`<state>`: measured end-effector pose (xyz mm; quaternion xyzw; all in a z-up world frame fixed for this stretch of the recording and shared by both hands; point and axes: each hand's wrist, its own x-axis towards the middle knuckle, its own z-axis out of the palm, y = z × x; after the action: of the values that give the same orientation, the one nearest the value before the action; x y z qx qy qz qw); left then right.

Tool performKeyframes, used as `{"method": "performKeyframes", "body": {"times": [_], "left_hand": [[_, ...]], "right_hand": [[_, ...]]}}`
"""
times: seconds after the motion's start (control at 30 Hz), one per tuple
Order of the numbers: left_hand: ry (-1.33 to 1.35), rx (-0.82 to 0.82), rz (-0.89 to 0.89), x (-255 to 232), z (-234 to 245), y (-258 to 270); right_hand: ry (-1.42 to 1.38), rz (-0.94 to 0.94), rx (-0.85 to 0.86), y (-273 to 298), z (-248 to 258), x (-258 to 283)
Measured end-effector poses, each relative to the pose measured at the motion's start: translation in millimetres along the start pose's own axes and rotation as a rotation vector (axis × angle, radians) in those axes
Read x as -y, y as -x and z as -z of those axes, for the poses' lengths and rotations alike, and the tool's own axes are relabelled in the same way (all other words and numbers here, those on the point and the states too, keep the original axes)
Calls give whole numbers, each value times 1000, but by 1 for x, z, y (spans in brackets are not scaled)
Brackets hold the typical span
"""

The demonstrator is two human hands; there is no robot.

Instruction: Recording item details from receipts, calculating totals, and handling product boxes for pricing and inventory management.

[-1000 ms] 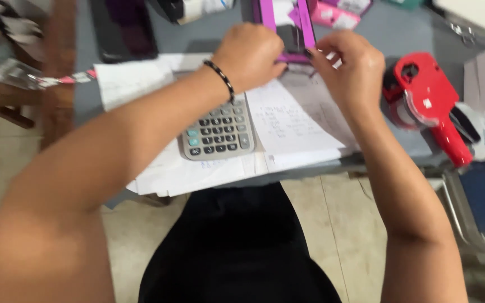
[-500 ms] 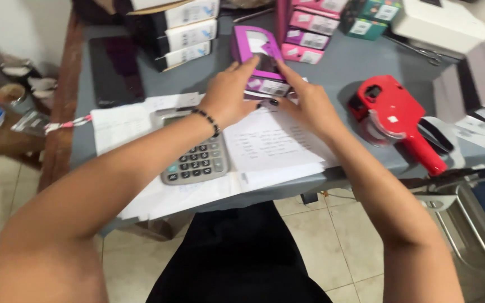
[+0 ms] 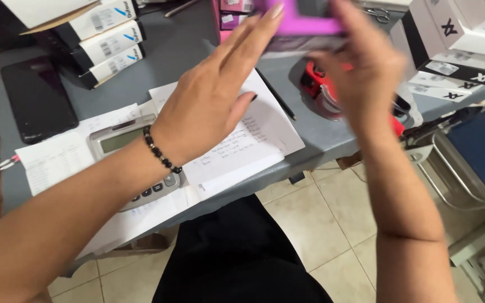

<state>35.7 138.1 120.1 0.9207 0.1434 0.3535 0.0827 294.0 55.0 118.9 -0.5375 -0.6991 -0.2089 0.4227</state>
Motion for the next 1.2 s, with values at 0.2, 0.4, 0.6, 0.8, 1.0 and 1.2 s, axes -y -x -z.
{"method": "performKeyframes", "body": {"times": [0.2,0.4,0.6,0.8,1.0,1.2], "left_hand": [[24,57,-134,-6,18,-15],[-78,285,-16,-4,29,34],[-357,369,-30,-18,29,119],[-248,-10,14,-21,-26,210],[-250,29,365,-22,-54,232],[-129,247,109,-45,-9,140]], "right_hand": [[3,-132,-70,-3,28,-76],[215,0,108,-11,-26,-145],[133,-166,668,-22,-93,-179],[147,-41,678,-9,-117,-230],[189,-42,553,-17,-54,-155],[164,111,274,11,73,-117]]}}
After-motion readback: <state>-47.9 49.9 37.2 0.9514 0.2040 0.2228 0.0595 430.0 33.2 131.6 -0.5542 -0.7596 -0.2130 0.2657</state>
